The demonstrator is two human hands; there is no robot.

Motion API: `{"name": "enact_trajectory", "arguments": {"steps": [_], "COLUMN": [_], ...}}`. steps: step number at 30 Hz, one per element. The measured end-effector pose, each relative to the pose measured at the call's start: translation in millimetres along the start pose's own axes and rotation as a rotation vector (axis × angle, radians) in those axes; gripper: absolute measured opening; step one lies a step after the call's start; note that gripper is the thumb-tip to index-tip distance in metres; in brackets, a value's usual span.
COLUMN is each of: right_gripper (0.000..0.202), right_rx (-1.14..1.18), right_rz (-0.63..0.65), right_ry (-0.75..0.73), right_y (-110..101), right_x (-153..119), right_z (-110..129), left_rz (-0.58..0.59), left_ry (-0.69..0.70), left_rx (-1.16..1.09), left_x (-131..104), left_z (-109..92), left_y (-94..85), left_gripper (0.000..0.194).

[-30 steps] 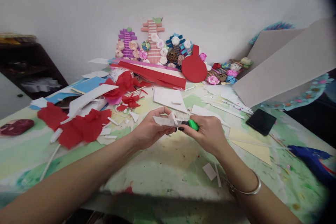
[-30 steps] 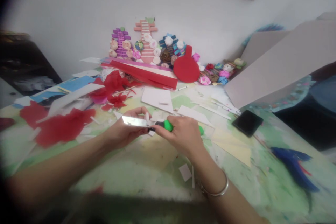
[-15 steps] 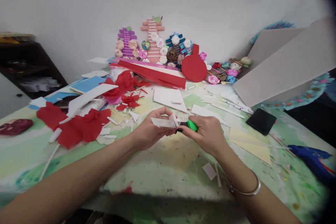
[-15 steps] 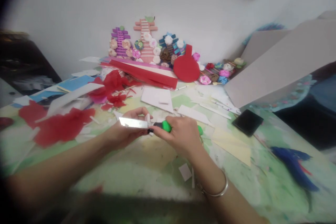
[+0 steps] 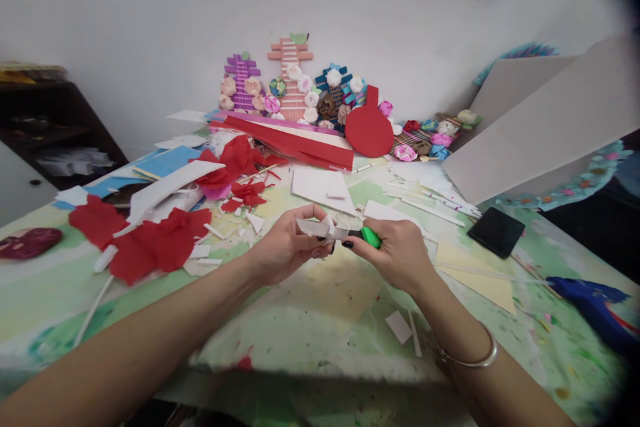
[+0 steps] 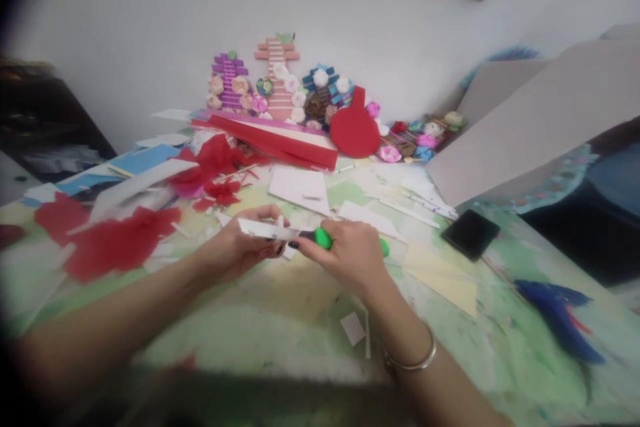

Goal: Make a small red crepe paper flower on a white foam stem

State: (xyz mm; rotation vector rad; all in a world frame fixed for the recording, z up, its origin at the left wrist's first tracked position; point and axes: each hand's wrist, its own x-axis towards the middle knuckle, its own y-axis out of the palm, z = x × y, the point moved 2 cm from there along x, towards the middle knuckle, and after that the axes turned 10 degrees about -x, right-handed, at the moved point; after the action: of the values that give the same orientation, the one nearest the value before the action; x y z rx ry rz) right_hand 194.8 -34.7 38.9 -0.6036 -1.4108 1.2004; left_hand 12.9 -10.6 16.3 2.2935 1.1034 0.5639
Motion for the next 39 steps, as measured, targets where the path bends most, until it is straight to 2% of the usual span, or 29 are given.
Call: {"name": "enact_trajectory", "arguments": {"steps": [6,11,15,30,39], "right_gripper": [0.059,0.058,0.059,0.058,0.059], "right_rx": [0.011,0.012,0.011,0.005,0.017], "right_rz": [0.000,-0.011,-0.010,-0.007,-0.008], "right_ry": [-0.050,-0.079,-0.064,-0.010,-0.046], "right_y": [2,3,2,0,2], "right_x": [-2,-3,-3,0,-2], "right_z": [6,9,8,-2,5], "left_rz": [-0.032,-0.042,-0.046,0.005,0.029], "left_ry": [-0.059,-0.078,-0.073,-0.042,-0.080], "left_rx": [0.019,0.043,0.050,0.000,0.005], "left_x": [0,-1,-2,-2,-3], "left_z": [4,4,4,-1,2], "left_y": [3.1,4.6,4.8,3.5,4.5], "left_gripper": [0.023,0.032,0.032,0.036,0.029]}}
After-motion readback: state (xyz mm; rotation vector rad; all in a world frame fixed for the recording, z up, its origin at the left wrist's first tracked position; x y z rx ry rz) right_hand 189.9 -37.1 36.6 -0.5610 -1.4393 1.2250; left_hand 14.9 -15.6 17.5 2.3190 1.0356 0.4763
